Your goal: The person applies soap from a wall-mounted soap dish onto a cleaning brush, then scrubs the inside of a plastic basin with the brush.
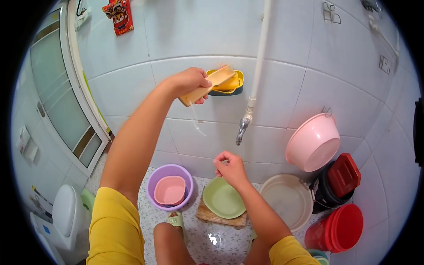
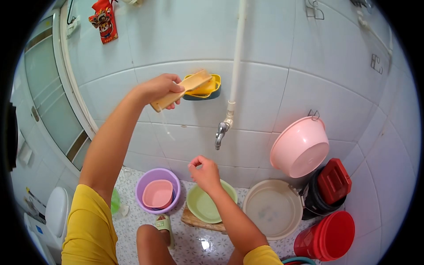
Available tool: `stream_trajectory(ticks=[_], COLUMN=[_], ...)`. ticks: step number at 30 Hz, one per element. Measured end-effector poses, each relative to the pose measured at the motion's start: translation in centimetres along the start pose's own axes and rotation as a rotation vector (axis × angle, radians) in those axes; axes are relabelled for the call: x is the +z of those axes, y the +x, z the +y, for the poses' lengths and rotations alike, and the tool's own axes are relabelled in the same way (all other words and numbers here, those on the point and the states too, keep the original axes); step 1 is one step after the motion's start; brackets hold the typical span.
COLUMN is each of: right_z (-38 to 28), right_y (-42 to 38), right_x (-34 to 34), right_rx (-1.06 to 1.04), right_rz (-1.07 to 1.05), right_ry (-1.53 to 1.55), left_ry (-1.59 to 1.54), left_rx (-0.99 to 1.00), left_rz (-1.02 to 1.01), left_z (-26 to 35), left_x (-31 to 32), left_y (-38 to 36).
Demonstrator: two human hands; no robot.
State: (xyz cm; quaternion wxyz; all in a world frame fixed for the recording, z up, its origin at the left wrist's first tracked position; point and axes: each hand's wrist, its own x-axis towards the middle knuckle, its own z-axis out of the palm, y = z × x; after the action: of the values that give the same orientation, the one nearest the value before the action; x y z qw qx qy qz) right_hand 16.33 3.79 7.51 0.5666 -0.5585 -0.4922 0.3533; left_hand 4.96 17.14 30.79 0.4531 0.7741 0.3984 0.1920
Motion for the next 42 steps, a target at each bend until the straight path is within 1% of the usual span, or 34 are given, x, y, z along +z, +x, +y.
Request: stream_trajectory(ticks=[3, 5, 9, 11, 14, 15, 17, 18, 19, 21, 23, 24, 26, 27, 28, 29, 31, 32, 34, 35, 37, 38, 40, 41, 42], right_z=[0.0, 0.0, 0.5, 0.7, 1.1, 1.3, 2.2, 2.8, 3.4, 4.5, 6.2, 7.2, 9.6, 10.9, 12.3, 13.8, 17.2, 19.7, 25.2, 26.7, 28.2, 29.0, 28.6, 28.0, 27.3], right_y=[-0.2, -0.4, -0.5, -0.5, -0.8, -1.0, -1.3, -1.4, -1.5, -1.7, -2.5, -2.7, -3.4, -3.5, -3.8, -4.0, -4.4, -4.8, -6.3, -7.2, -8.8, -9.6, -10.8, -11.1, -11.4], right_x=[-0.3, -0.6, -0.5, -0.5, -0.8, -1.2, -2.0, -2.5, -2.9, -3.8, -4.7, -5.1, -6.2, -6.7, -7.2, -7.6, -8.4, -8.4, -8.3, -8.2, -7.8, -7.5, -6.2, -5.8, -5.3], right_rx=[-0.003, -0.002, 0.013, 0.013, 0.020, 0.020, 0.026, 0.057, 0.090, 0.127, 0.186, 0.216, 0.276, 0.363, 0.452, 0.474, 0.644, 0.664, 0.549, 0.564, 0.905, 0.926, 1.168, 1.235, 1.255], right_rz=[0.004, 0.006, 0.013, 0.012, 0.017, 0.046, 0.072, 0.091, 0.110, 0.116, 0.117, 0.123, 0.130, 0.165, 0.200, 0.201, 0.278, 0.274, 0.507, 0.502, 0.438, 0.439, 0.397, 0.386, 0.392], right_ry=[-0.002, 0.001, -0.004, -0.020, -0.067, -0.011, 0.050, 0.084, 0.118, 0.119, 0.112, 0.104, 0.086, 0.020, -0.045, -0.048, -0.304, -0.307, -0.675, -0.676, 0.166, 0.165, 0.366, 0.442, 0.441], left_ry=[0.027, 0.126, 0.157, 0.189, 0.108, 0.027, -0.363, -0.595, -0.940, -1.298, -1.523, -1.540, -1.713, -1.771, -1.789, -1.759, -1.715, -1.727, -1.530, -1.535, -1.291, -1.298, -1.069, -0.926, -0.930], left_rx=[-0.018, -0.047, -0.077, -0.123, -0.087, -0.082, 0.043, 0.056, 0.036, 0.084, 0.057, 0.040, -0.078, -0.051, -0.072, -0.095, -0.153, -0.171, -0.202, -0.218, -0.307, -0.328, -0.517, -0.575, -0.594], left_rz=[0.029, 0.060, 0.094, 0.149, 0.155, 0.121, -0.023, -0.170, -0.309, -0.606, -0.725, -0.721, -0.781, -0.843, -0.841, -0.796, -0.729, -0.726, -0.609, -0.607, -0.468, -0.469, -0.288, -0.217, -0.224], left_z=[0.0, -0.1, -1.1, -1.7, -2.5, -3.2, -7.8, -10.0, -12.1, -15.9, -18.2, -19.3, -21.5, -22.6, -23.5, -24.4, -25.9, -26.7, -27.9, -28.4, -29.2, -29.6, -30.6, -31.4, -31.7], left_x=[0.0, -0.8, -2.2, -3.0, -3.8, -3.8, -3.1, -1.8, 0.3, 4.4, 8.2, 9.5, 12.0, 13.2, 14.0, 14.8, 16.1, 16.5, 17.2, 17.4, 17.9, 18.2, 19.3, 20.1, 20.7], left_y=[0.7, 0.1, -1.2, -1.8, -3.8, -4.7, -5.1, -5.8, -6.7, -8.1, -9.9, -10.4, -11.2, -11.3, -11.6, -11.8, -12.2, -12.3, -12.5, -12.6, -12.6, -12.6, -12.6, -12.7, -12.9])
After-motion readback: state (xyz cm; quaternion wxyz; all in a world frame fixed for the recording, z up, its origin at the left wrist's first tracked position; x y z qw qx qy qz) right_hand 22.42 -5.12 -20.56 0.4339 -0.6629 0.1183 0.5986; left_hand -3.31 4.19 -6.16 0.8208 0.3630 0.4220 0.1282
